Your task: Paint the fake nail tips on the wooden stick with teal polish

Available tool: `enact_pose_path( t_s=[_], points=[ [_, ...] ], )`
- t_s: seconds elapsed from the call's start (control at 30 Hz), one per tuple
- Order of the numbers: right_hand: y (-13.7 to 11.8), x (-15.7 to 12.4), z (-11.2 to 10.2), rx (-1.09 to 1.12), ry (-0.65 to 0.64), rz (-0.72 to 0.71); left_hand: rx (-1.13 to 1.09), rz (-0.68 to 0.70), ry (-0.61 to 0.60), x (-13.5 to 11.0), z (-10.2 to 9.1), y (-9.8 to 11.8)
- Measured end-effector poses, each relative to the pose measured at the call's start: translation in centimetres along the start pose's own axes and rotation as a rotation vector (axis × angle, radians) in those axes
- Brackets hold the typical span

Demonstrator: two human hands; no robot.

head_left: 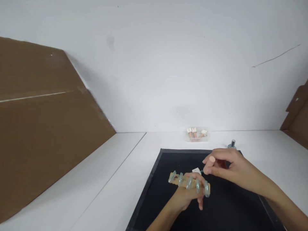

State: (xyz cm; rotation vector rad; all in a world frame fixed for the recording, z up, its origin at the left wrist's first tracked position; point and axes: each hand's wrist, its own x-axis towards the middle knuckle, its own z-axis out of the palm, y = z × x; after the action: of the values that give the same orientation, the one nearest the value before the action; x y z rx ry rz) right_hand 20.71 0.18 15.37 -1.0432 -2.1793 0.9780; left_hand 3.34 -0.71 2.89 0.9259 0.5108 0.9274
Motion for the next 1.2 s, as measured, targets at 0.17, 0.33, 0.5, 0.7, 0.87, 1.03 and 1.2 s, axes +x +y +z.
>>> enact_pose_path(
  t_s=[0.17, 0.33, 0.5, 0.7, 0.87, 1.03, 1.2],
  points=[
    [0.03, 0.07, 0.03, -0.001, -0.010, -0.017, -0.001, 0.010, 0.003, -0.10, -0.17, -0.04],
    [-0.09, 0.16, 0.01, 0.006, -0.017, -0.015, -0.001, 0.030, -0.015, -0.15, -0.17, 0.07],
    [-0.24, 0.07, 0.00, 0.013, -0.019, -0.006, -0.011, 0.033, 0.000, -0.22, -0.06, 0.14],
    [-0.36, 0.07, 0.02, 0.015, -0.015, -0.014, -0.032, 0.009, -0.003, -0.17, 0.10, 0.33],
    [-0.29, 0.11, -0.03, 0.014, -0.006, -0.010, -0.037, 0.025, -0.013, -0.16, 0.04, 0.23],
    [-0.21, 0.12, 0.03, 0.018, -0.013, -0.024, -0.055, 0.017, 0.003, -0.23, 0.08, 0.31],
    [-0.22, 0.18, 0.19, 0.062, -0.012, -0.031, -0.075, 0.001, 0.013, -0.34, 0.08, 0.32]
  ],
)
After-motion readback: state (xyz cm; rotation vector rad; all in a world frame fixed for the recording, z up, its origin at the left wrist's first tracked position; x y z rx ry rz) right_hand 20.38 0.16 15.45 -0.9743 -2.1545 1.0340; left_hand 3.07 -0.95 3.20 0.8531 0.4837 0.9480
